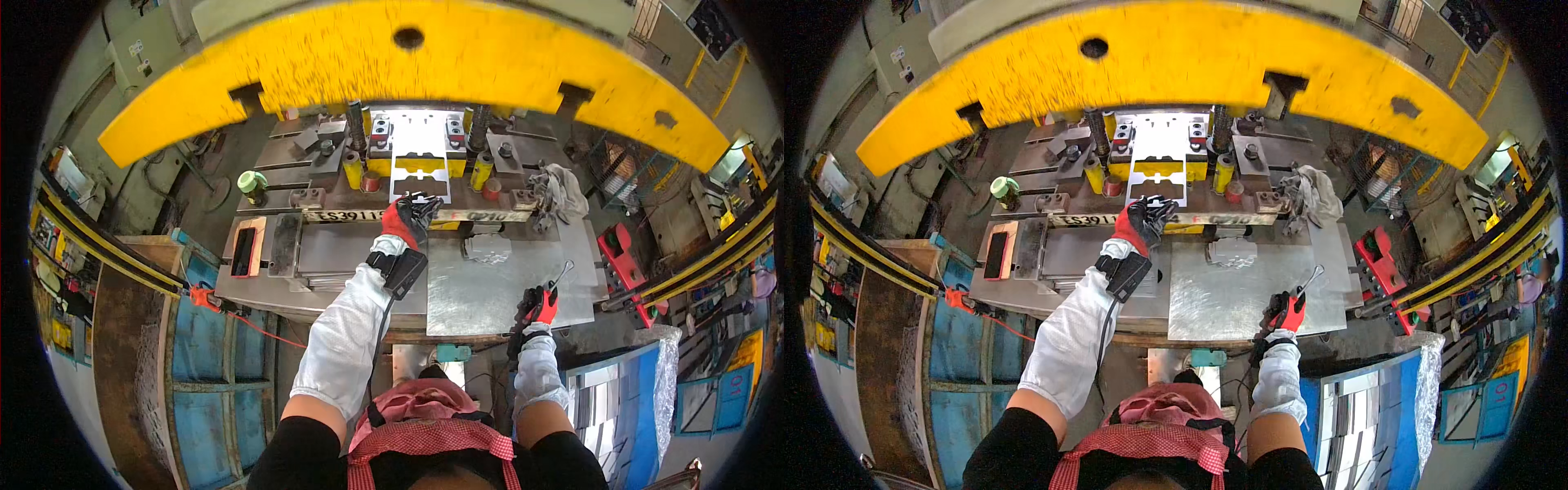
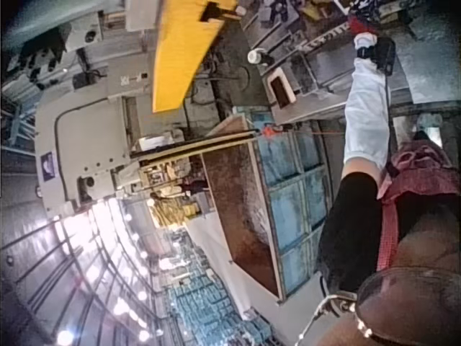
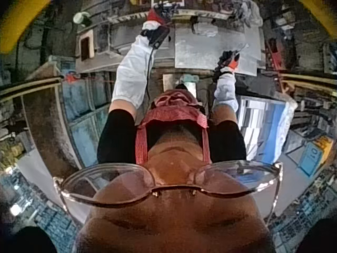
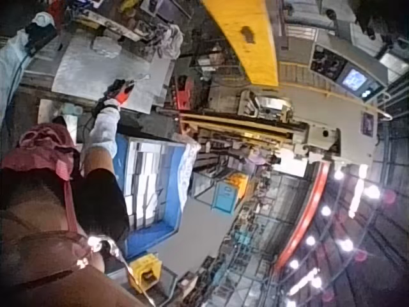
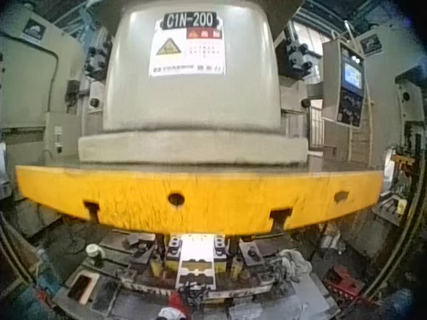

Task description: Positioning and loading metal sheets into a mechanical press for stamping and adjusting the die with a wrench.

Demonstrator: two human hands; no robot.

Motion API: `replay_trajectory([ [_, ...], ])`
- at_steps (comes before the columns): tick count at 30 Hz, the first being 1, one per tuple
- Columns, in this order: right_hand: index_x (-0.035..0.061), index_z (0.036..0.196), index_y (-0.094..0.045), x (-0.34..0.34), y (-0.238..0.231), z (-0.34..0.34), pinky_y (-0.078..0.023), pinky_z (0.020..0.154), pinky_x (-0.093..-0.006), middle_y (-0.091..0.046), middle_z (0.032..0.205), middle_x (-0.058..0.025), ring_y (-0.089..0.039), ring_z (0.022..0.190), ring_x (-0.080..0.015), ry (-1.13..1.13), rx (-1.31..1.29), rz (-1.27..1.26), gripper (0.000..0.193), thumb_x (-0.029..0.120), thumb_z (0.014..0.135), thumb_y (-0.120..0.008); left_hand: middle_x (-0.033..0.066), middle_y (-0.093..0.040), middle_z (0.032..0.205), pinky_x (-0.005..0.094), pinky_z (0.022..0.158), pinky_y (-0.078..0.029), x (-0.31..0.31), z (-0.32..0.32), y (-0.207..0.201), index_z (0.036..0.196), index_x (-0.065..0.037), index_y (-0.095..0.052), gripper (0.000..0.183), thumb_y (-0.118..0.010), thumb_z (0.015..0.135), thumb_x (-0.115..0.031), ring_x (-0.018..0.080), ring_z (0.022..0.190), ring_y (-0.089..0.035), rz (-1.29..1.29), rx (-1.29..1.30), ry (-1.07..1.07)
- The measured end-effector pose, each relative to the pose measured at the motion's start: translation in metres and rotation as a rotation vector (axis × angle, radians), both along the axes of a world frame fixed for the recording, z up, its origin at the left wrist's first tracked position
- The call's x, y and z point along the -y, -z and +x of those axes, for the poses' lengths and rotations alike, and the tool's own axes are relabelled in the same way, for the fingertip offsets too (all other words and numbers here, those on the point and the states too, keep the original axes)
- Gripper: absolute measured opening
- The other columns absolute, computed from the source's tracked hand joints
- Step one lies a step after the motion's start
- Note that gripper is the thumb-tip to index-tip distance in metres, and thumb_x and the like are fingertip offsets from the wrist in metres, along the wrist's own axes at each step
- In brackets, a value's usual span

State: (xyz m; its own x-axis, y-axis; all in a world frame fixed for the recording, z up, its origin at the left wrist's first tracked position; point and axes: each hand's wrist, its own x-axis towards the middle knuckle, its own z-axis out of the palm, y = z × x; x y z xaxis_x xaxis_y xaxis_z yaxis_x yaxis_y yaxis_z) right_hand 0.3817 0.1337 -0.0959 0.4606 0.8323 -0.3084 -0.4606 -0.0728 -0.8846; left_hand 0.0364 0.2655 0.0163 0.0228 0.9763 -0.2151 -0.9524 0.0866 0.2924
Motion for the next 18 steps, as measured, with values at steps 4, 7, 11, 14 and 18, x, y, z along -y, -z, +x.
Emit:
replay_trajectory([
  [4, 0.0148, 0.087, -0.043, 0.006, -0.015, -0.002, -0.035, 0.030, -0.0318, -0.046, 0.054, -0.0031, -0.042, 0.034, -0.0182, 0.015, 0.000, -0.009, 0.014, 0.025, 0.083, -0.051, 0.0226, -0.059, 0.102, 0.0386, 0.088, -0.048, -0.005, -0.006, 0.018, 0.109, 0.009, -0.048, 0.031, -0.042, 0.087, -0.012, 0.0344, 0.093, -0.059, 0.632, -1.191, -0.088],
  [7, 0.0096, 0.072, -0.047, 0.000, -0.012, -0.016, -0.035, 0.030, -0.0342, -0.051, 0.053, -0.0071, -0.046, 0.034, -0.0223, 0.038, -0.035, 0.024, 0.023, 0.029, 0.082, -0.053, 0.0172, -0.060, 0.105, 0.0313, 0.088, -0.046, -0.021, -0.025, 0.057, 0.113, 0.004, -0.051, 0.031, -0.042, 0.085, -0.007, 0.0276, 0.096, -0.059, 0.611, -0.832, -0.032],
  [11, 0.0113, 0.074, -0.046, -0.005, 0.018, 0.009, -0.032, 0.029, -0.0333, -0.047, 0.050, -0.0054, -0.042, 0.032, -0.0208, 0.049, -0.050, 0.042, 0.020, 0.028, 0.082, -0.053, 0.0141, -0.062, 0.103, 0.0298, 0.087, -0.046, -0.026, -0.005, 0.055, 0.107, 0.002, -0.057, 0.027, -0.046, 0.083, -0.002, 0.0237, 0.095, -0.060, 0.432, -0.569, 0.077],
  [14, 0.0126, 0.082, -0.043, -0.002, 0.005, -0.006, -0.033, 0.030, -0.0315, -0.047, 0.052, -0.0048, -0.042, 0.033, -0.0189, -0.007, -0.108, 0.053, 0.016, 0.024, 0.081, -0.054, 0.0136, -0.063, 0.100, 0.0301, 0.085, -0.047, -0.019, -0.016, 0.057, 0.103, 0.002, -0.059, 0.024, -0.052, 0.081, -0.003, 0.0231, 0.093, -0.061, 0.636, -0.996, -0.318],
  [18, 0.0121, 0.076, -0.044, -0.006, 0.003, -0.003, -0.033, 0.030, -0.0316, -0.045, 0.051, -0.0036, -0.040, 0.033, -0.0181, 0.156, 0.065, 0.105, 0.018, 0.024, 0.082, -0.056, 0.0236, -0.060, 0.094, 0.0437, 0.082, -0.051, -0.008, 0.001, 0.024, 0.100, 0.006, -0.049, 0.026, -0.039, 0.091, -0.016, 0.0370, 0.092, -0.059, 0.489, -0.884, -0.172],
])
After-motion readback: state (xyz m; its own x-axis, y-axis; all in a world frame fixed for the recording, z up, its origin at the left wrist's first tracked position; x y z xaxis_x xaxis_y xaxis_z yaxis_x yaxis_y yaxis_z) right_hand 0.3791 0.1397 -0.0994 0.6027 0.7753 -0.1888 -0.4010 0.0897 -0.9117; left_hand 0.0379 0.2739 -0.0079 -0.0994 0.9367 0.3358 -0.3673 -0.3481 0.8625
